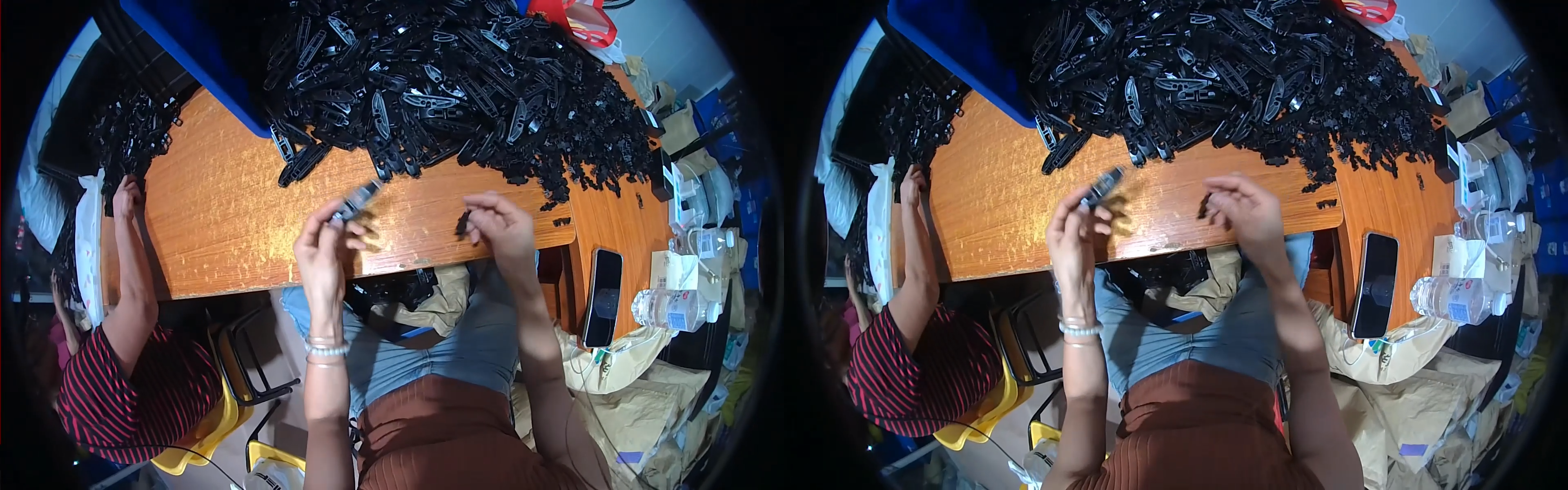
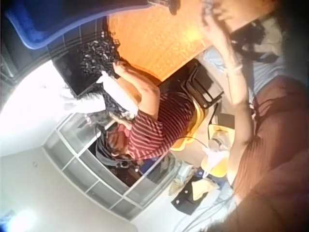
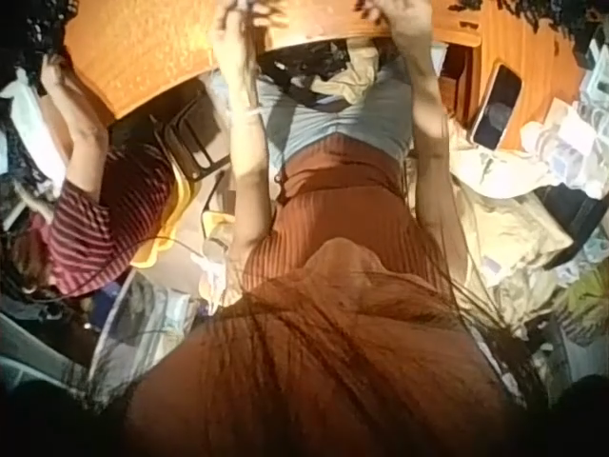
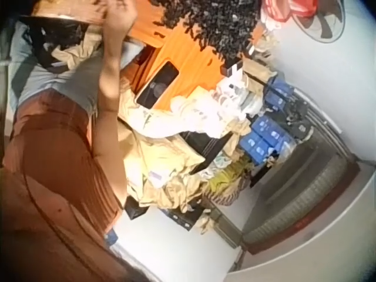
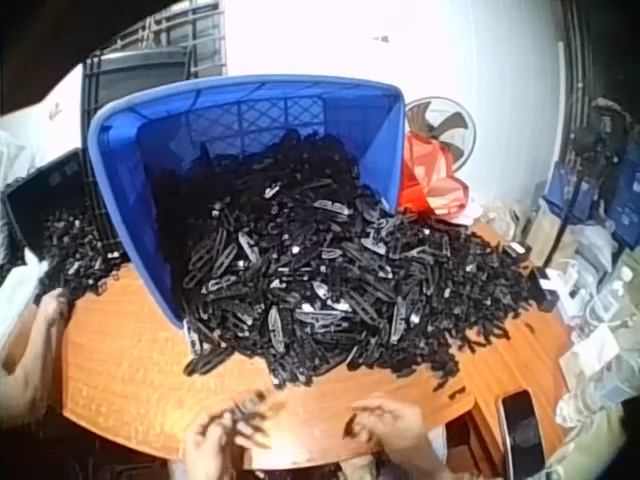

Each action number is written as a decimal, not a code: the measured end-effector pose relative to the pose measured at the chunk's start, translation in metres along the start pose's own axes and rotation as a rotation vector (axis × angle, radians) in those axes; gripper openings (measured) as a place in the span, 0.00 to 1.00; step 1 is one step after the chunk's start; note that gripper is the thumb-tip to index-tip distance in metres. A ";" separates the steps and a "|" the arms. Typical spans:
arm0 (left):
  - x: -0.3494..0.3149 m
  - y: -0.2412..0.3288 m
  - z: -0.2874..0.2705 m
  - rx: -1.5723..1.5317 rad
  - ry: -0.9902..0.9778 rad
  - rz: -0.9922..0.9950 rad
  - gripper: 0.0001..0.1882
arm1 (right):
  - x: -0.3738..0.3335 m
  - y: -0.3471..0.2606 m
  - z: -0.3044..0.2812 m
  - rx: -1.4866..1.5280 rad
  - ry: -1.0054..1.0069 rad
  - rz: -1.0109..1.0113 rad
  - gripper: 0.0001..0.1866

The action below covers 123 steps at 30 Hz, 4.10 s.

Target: Assembling small black plastic components by snapping pieces together by hand.

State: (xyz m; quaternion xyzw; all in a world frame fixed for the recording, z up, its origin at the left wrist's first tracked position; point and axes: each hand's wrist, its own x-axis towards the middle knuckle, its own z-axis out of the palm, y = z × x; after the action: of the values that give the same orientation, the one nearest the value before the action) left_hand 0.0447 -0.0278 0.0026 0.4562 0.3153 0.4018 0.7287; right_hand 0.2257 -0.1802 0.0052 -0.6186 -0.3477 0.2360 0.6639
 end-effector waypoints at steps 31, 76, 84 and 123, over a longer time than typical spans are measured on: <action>-0.071 0.017 0.036 0.185 -0.364 -0.159 0.12 | -0.051 -0.026 0.030 -0.006 -0.067 -0.156 0.06; -0.058 -0.014 0.044 0.430 -0.239 0.115 0.10 | -0.060 -0.020 -0.003 -0.432 0.274 -0.416 0.08; -0.069 0.006 0.036 0.463 -0.324 0.112 0.10 | -0.046 -0.041 0.023 -0.424 -0.078 -0.476 0.12; 0.010 -0.009 0.023 0.786 -0.356 0.096 0.14 | -0.067 -0.011 0.012 -0.225 -0.472 0.194 0.13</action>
State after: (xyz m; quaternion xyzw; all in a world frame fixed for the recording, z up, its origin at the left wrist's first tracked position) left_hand 0.0717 -0.0306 0.0020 0.7753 0.2921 0.1995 0.5232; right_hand 0.1715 -0.2235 0.0047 -0.6467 -0.4559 0.3961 0.4660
